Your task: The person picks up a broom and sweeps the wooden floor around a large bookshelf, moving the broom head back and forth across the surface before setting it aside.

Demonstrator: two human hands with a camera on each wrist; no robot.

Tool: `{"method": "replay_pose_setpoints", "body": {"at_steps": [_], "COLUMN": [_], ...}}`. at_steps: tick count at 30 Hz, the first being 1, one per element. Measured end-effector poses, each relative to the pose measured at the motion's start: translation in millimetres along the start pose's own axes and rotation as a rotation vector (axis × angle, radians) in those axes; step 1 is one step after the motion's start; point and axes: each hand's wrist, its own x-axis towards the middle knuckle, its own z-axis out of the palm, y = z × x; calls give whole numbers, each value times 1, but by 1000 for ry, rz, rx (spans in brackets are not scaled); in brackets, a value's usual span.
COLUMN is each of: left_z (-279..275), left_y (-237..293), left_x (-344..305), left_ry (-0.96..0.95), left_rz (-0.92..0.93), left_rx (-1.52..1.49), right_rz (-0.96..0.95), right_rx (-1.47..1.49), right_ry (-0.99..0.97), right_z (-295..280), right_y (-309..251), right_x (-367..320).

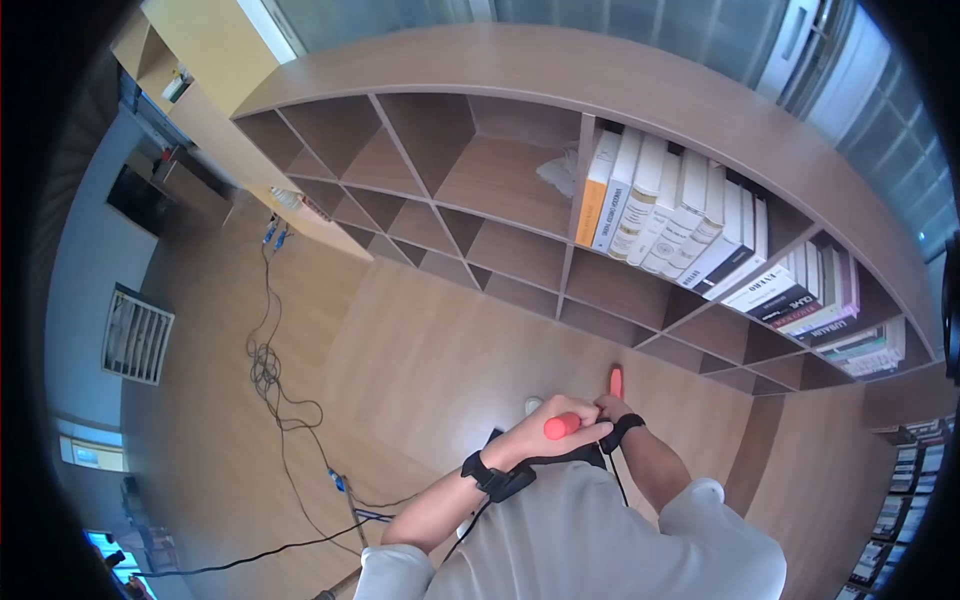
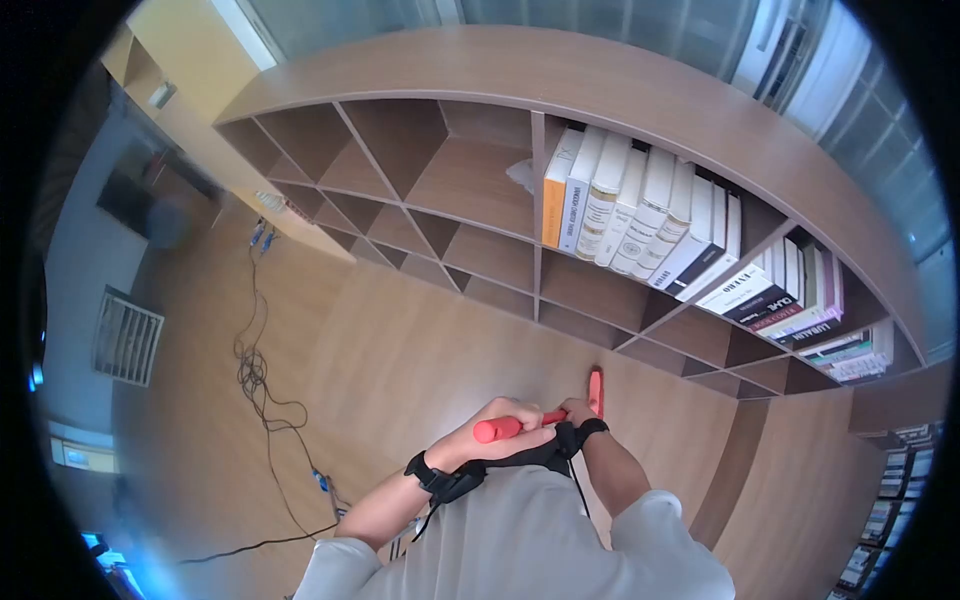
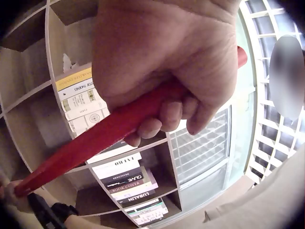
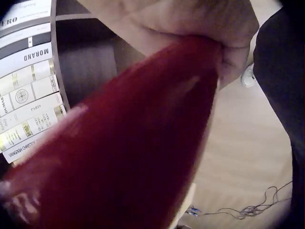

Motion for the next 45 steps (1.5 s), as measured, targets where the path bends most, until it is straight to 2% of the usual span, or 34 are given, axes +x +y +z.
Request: {"method": "replay_pose_setpoints", "body": {"at_steps": [1, 3, 4, 6, 7, 9, 10, 13, 14, 16, 19, 20, 22, 23, 25, 26, 28, 29, 31, 32, 33, 35, 36, 39, 41, 43, 44, 45], "left_z": [-3, -9, -11, -20, -27, -37, -45, -64, -71, -93, -134, -147, -179, -192, -222, -235, -264, -272, -292, -301, -302, -311, -316, -358, -384, -407, -418, -428], "left_y": [-2, 0, 3, 14, 20, 33, 41, 55, 57, 62, 66, 66, 61, 55, 37, 24, -24, -44, -70, -75, -75, -70, -66, -60, -46, -34, -26, -18], "left_x": [4, 8, 9, 3, 0, -4, -6, -18, -23, -37, -61, -72, -96, -108, -128, -137, -149, -154, -155, -153, -156, -157, -161, -182, -199, -213, -218, -222], "left_ry": [0, 38, 60, 26, -10, 8, 17, 53, 69, 94, 103, 131, 134, 151, 108, 113, 186, 244, 254, 257, 250, 165, 245, 296, 296, 453, 452, 512], "left_rz": [-32, -17, 10, 3, 11, 7, 15, 17, 11, 6, 25, 32, 45, 46, 119, 133, 62, -13, -47, -81, -78, 13, 14, -68, -104, -143, -145, -129], "left_rx": [-5, -20, -29, -10, 20, 23, 57, 109, 127, 149, 174, 137, 101, 93, 31, -40, -132, -225, -195, -155, -164, -114, -184, -139, -95, 30, 39, 35], "right_rz": [12, -152, -137, 307, 318, 127, 39, 157, 161, 332, 404, 409, 331, 340, 343, 351, 193, 206, 217, 50, 56, -304, -368, -347, -424, -407, -413, -425], "right_rx": [0, -124, -119, 507, 508, 551, 476, 622, 615, 642, 724, 710, 894, 876, 918, 900, 708, 698, 177, -165, -166, -598, -640, -824, -811, -895, -887, -883], "right_ry": [-14, 4, -4, 7, 2, -129, -115, -102, -107, -83, -72, -75, 12, 11, 245, 243, 246, 250, 156, 29, 39, 69, 86, 102, 48, -37, -37, -119], "right_z": [-1, -6, -11, 29, 33, 47, 57, 97, 111, 143, 177, 187, 201, 207, 219, 227, 247, 256, 261, 262, 271, 288, 295, 345, 381, 417, 430, 442], "right_y": [15, 55, 28, -53, -43, -13, -23, -80, -84, -101, -123, -113, -97, -99, -117, -137, -192, -192, -201, -184, -171, -173, -180, -219, -254, -299, -306, -317], "right_x": [16, 57, 42, 7, 22, 52, 56, 61, 76, 103, 118, 127, 143, 136, 126, 109, 70, 67, 69, 77, 88, 109, 114, 130, 138, 149, 165, 182]}}
